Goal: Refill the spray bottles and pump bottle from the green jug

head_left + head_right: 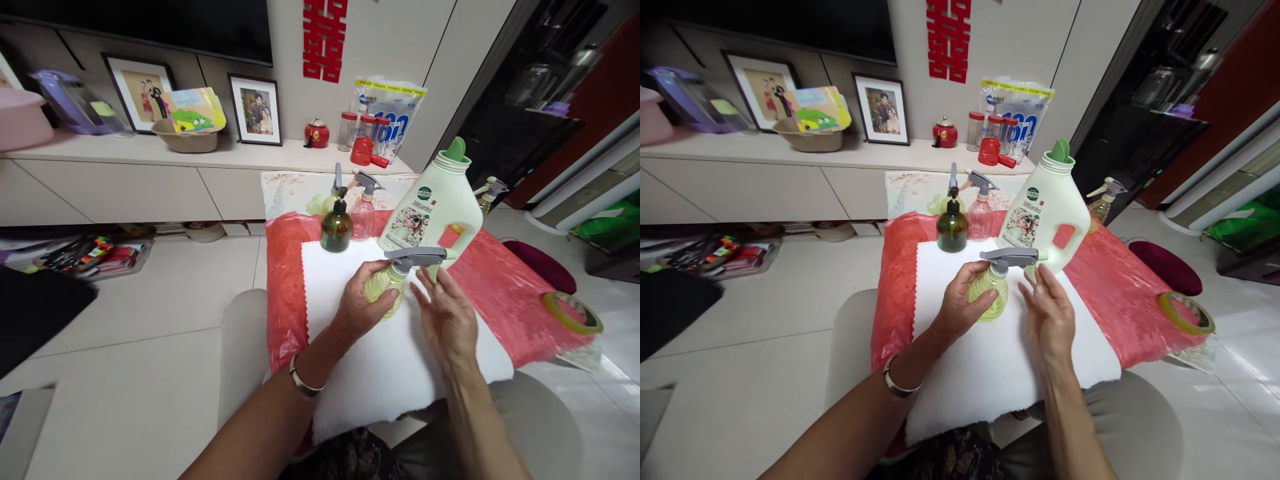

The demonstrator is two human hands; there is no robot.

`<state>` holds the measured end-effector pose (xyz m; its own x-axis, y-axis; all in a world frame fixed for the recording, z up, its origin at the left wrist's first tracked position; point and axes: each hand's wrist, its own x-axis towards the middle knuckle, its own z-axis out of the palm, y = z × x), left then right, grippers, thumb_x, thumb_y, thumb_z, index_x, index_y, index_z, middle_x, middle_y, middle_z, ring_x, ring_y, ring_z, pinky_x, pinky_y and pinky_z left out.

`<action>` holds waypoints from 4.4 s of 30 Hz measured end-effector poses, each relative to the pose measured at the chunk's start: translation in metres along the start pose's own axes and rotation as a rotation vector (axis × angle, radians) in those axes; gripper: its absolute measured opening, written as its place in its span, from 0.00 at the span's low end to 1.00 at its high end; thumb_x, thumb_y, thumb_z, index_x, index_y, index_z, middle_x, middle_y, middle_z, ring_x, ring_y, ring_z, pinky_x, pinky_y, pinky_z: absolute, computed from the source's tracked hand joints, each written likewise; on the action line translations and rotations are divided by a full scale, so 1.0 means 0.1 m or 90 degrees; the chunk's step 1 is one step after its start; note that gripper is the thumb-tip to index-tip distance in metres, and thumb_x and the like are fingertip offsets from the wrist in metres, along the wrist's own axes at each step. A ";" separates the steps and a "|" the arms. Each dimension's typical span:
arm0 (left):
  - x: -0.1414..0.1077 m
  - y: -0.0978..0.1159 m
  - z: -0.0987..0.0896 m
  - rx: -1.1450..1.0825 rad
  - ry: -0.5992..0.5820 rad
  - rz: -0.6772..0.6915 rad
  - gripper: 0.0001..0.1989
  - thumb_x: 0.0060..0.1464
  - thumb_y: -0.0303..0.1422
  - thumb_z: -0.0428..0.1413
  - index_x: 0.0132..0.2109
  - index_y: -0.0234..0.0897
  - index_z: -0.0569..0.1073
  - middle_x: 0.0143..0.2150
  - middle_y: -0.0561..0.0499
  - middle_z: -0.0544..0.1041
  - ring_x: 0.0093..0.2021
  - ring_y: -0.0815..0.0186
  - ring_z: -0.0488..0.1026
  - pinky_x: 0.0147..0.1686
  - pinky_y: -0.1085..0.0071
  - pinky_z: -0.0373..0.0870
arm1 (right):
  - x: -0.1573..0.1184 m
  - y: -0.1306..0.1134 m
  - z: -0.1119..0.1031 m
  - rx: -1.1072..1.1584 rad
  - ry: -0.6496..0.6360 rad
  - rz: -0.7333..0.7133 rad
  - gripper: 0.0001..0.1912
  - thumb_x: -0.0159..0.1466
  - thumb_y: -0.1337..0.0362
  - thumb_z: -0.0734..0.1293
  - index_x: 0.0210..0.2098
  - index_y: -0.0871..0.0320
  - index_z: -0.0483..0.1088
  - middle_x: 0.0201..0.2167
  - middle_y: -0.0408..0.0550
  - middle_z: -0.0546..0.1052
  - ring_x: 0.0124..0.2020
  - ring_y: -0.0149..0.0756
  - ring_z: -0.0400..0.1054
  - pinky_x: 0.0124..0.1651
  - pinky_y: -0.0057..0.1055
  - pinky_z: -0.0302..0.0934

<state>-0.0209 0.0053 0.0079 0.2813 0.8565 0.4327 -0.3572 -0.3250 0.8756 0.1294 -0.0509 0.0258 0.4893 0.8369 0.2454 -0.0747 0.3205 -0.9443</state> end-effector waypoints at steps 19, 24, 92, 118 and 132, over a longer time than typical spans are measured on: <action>0.03 0.10 -0.02 0.070 -0.021 0.033 0.23 0.53 0.30 0.60 0.57 0.37 0.72 0.56 0.43 0.75 0.58 0.54 0.73 0.63 0.54 0.66 | 0.43 -0.57 -0.16 -0.120 -0.293 0.031 0.31 0.61 0.43 0.72 0.52 0.62 0.74 0.48 0.57 0.73 0.44 0.37 0.72 0.42 0.29 0.72; 0.04 0.08 -0.03 0.069 -0.028 0.036 0.23 0.54 0.31 0.60 0.58 0.38 0.72 0.56 0.43 0.75 0.58 0.54 0.73 0.63 0.54 0.67 | 0.44 -0.34 -0.05 -0.156 -0.310 0.012 0.41 0.55 0.57 0.79 0.65 0.54 0.67 0.56 0.53 0.69 0.54 0.36 0.69 0.59 0.32 0.69; 0.03 -0.08 0.02 -0.092 0.001 -0.008 0.27 0.51 0.35 0.66 0.57 0.37 0.68 0.58 0.41 0.75 0.59 0.52 0.73 0.63 0.50 0.66 | 0.33 -0.27 0.17 -0.109 -0.286 -0.082 0.53 0.58 0.61 0.78 0.74 0.45 0.47 0.58 0.49 0.67 0.54 0.30 0.68 0.56 0.26 0.69; 0.03 0.01 0.00 -0.056 -0.012 0.000 0.27 0.52 0.33 0.65 0.58 0.38 0.68 0.56 0.42 0.77 0.58 0.55 0.74 0.61 0.54 0.68 | 0.32 -0.39 0.19 -0.143 -0.333 -0.066 0.49 0.63 0.60 0.74 0.75 0.50 0.45 0.64 0.52 0.60 0.59 0.31 0.66 0.61 0.27 0.68; 0.04 -0.01 -0.01 -0.051 -0.017 0.019 0.28 0.53 0.32 0.65 0.59 0.39 0.68 0.60 0.41 0.75 0.61 0.55 0.72 0.63 0.53 0.66 | 0.30 -0.34 0.16 -0.112 -0.354 -0.042 0.51 0.63 0.61 0.75 0.76 0.45 0.42 0.59 0.50 0.66 0.57 0.30 0.66 0.56 0.25 0.68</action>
<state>-0.0200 0.0089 0.0086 0.2922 0.8357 0.4651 -0.4352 -0.3168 0.8428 0.1329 -0.0296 0.0690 -0.0450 0.9398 0.3387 0.1096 0.3417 -0.9334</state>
